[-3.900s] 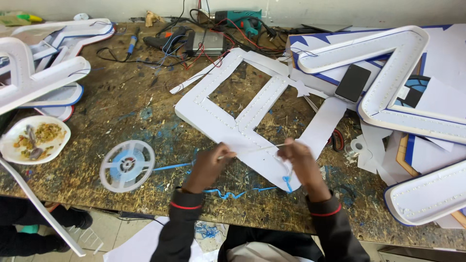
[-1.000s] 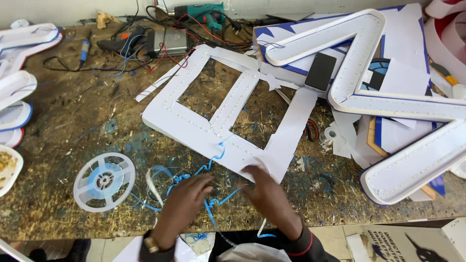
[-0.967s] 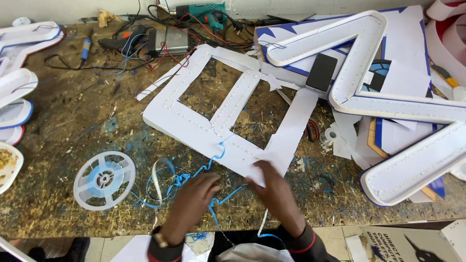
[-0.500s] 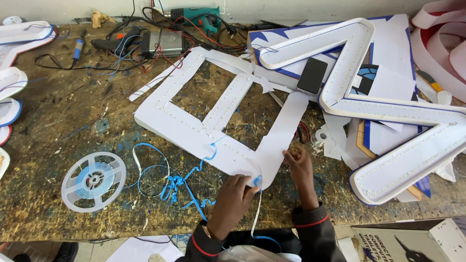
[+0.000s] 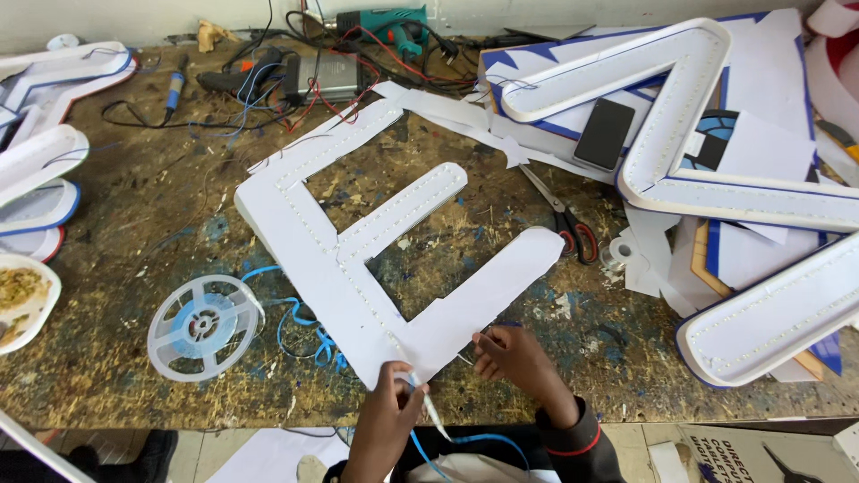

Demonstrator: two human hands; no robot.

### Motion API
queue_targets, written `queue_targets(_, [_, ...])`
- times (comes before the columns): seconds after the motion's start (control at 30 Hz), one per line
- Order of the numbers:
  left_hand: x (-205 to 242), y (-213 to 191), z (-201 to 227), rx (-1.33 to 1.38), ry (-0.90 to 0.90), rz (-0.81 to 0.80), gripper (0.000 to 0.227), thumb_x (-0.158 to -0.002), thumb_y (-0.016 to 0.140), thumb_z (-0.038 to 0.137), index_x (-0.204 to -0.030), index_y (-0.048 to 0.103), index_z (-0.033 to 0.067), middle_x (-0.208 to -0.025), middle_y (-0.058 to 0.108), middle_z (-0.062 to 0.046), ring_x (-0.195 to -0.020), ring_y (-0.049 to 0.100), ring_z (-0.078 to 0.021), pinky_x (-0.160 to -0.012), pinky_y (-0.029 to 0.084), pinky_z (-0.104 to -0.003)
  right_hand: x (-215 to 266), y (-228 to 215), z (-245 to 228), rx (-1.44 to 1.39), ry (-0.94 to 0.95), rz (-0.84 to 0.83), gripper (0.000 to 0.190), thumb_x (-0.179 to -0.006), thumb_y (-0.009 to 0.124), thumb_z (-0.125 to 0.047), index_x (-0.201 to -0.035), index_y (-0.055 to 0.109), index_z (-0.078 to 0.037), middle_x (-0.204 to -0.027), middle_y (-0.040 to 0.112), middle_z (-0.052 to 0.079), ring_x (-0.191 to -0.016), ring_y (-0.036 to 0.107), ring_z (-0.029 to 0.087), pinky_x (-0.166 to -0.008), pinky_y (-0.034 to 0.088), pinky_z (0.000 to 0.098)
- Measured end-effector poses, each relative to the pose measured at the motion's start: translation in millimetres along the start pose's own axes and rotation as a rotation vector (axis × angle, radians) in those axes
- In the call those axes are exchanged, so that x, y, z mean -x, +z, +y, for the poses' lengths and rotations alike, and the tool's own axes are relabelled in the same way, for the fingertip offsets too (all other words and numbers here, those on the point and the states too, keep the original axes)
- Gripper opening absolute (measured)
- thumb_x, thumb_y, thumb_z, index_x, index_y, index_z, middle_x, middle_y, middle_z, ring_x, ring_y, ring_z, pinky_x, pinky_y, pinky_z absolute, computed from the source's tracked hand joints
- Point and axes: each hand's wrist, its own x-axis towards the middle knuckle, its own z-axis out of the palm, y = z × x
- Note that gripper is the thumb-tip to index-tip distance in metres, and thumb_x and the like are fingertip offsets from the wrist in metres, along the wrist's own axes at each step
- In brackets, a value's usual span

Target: The person installs LED strips onto a white letter-shaped board by peeling the backing and pressing the strip into place. They use scissors to cut the strip and a roll of blue tape to secure sections, working on a cluttered workbench with other letter boards and tools nearby.

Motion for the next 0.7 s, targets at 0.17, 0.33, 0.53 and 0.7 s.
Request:
queue_targets(0.17, [39,13,12,0.332,0.035,-0.266,0.023,-0.114,0.060,0.037,-0.117,0.070,0.0172,-0.096,0.088,-0.003,-0.081,0.080,-0.0139,-0.082,0.062,-0.030,-39,22,24,-0.067,-0.110,-0.219,0.040,-0.115,0.057,-0.034,-0.122,0.080,-0.002,-0.104,0.093,0.020,-0.080,0.090,0.028,-0.075,0.076,0.0388])
queue_targets(0.33, [27,44,0,0.003,0.389,-0.550,0.027,-0.122,0.050,0.042,-0.130,0.064,0.0202,-0.136,0.084,-0.002,-0.129,0.082,-0.0178,-0.104,0.062,-0.035,-46,60,-4,-0.308,0.014,-0.600,0.083,-0.100,0.065,-0.064,-0.148,0.067,0.003,-0.102,0.086,0.024,-0.085,0.084,0.032,-0.079,0.068,0.0404])
queue_targets(0.53, [25,25,-25,-0.417,0.395,-0.329,0.083,-0.108,0.041,0.074,-0.178,0.038,0.0277,-0.087,0.060,-0.019,-0.084,0.065,-0.0401,-0.072,0.043,-0.054,-37,59,-2,-0.458,-0.081,-0.581,0.031,-0.117,0.067,-0.034,-0.107,0.073,-0.006,-0.065,0.043,0.002,-0.049,0.053,0.018,-0.060,0.046,0.0307])
queue_targets(0.7, [-27,-41,-7,-0.369,0.315,0.305,0.033,-0.108,0.060,0.020,-0.135,0.078,0.0225,-0.116,0.082,-0.007,-0.104,0.076,-0.0328,-0.086,0.058,-0.050,-25,65,9,-0.311,-0.003,-0.460,0.031,-0.122,0.059,-0.028,-0.110,0.071,-0.002,-0.066,0.055,0.008,-0.049,0.058,0.020,-0.054,0.051,0.0336])
